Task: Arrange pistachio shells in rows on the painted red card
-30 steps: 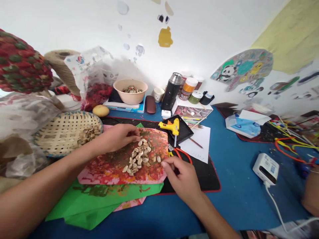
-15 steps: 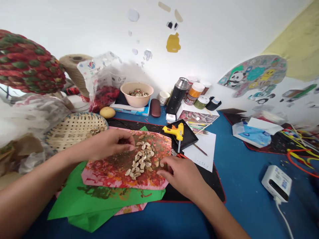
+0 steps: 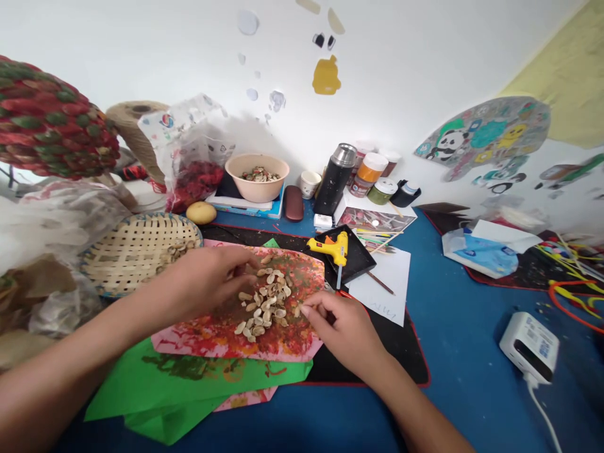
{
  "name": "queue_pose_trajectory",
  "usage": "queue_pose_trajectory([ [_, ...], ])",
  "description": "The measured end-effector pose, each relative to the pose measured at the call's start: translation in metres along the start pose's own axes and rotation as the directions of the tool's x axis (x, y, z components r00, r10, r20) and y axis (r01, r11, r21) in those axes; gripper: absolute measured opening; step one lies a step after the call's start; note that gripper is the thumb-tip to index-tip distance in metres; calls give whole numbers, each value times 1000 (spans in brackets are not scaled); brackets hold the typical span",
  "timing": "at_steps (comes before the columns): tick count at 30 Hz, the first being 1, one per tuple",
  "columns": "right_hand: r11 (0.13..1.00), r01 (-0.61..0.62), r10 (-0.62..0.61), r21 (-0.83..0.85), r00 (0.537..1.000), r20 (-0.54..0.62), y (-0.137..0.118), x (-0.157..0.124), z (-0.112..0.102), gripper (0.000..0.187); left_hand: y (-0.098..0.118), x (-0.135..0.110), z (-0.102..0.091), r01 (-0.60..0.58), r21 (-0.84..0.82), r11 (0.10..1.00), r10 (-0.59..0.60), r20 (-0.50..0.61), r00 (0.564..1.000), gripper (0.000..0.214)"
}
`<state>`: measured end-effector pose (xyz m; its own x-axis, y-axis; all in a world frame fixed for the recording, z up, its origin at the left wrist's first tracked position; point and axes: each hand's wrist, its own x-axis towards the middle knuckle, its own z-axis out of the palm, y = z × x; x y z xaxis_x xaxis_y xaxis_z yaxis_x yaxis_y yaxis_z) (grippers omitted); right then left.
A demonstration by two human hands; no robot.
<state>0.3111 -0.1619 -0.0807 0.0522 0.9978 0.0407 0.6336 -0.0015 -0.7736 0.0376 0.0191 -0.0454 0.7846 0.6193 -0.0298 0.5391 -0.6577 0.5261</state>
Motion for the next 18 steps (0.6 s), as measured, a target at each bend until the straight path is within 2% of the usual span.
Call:
queue_pose_trajectory([
  [3, 988, -35, 41, 153, 999, -32, -12, 7, 2, 29, 27, 0, 9, -216, -92, 972, 211, -56, 976, 20],
  [5, 970, -51, 62, 237, 997, -39, -19, 13, 6, 30, 39, 1, 17, -331, -53, 942, 326, -95, 941, 18],
  [7, 951, -63, 79, 304, 996, -41, -23, 18, 10, 31, 43, 3, 22, -388, 10, 922, 385, -140, 912, 18],
  [10, 923, -82, 101, 377, 994, -31, -25, 23, 15, 33, 39, 4, 24, -416, 73, 907, 422, -186, 888, 25],
  [18, 900, -102, 118, 423, 993, -12, -21, 32, 21, 37, 31, 3, 30, -404, 149, 902, 429, -235, 872, 28],
])
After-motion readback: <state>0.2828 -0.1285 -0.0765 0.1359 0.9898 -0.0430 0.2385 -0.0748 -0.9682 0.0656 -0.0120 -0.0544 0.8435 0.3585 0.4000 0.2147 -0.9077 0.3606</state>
